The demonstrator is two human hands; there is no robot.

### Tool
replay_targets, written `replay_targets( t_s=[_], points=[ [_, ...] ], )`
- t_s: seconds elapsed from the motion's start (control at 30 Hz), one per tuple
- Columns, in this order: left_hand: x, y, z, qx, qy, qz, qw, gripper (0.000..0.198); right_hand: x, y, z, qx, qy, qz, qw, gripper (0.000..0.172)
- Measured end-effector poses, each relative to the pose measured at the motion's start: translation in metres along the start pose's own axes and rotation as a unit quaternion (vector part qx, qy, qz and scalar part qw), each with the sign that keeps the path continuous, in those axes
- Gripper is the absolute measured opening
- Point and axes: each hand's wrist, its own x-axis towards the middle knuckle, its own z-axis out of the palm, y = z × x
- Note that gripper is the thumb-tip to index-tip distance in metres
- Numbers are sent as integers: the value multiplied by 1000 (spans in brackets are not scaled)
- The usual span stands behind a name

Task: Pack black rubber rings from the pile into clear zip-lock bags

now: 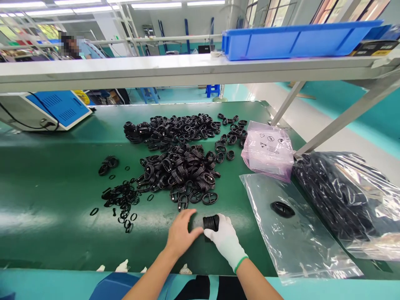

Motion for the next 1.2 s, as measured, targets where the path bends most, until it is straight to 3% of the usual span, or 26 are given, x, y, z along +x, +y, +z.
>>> replay_targets(
  t_s=[0.1,0.2,0.37,0.47,0.53,0.63,0.7,0.77,0.9,0.97,1.2],
  points=[
    [17,-10,-18,137,43,-80,986,29,-1,0,-2,5,-3,14,1000,62],
    [25,-27,-33,206,-9,-37,978,20,-2,-1,-2,19,-6,25,999,63],
    [7,-46,-56,167,-66,82,980,38,-3,-3,-1,17,-9,34,999,61],
    [0,-38,-61,121,-84,57,987,38,-3,-2,-1,8,-1,21,1000,58],
    [1,-28,-58,125,-84,12,989,34,-4,-3,-1,2,0,15,1000,57],
    [8,-16,-45,149,-95,-23,984,70,-4,-4,-2,-2,-3,13,1000,56],
    [11,-12,-38,155,-110,-10,982,81,-5,-6,-3,-5,-5,11,1000,55],
    [10,-11,-32,134,-121,2,984,77,-4,-7,-3,-8,-4,10,1000,55],
    [-1,-11,-17,-55,-147,-2,988,81,-3,-6,-3,-4,-2,10,1000,52],
    [-8,-10,-6,-116,-134,-13,984,85,-2,-5,-3,4,0,2,1000,50],
    [-15,-4,9,-121,-103,-25,987,84,-2,1,-6,2,-6,-16,1000,49]
  ],
)
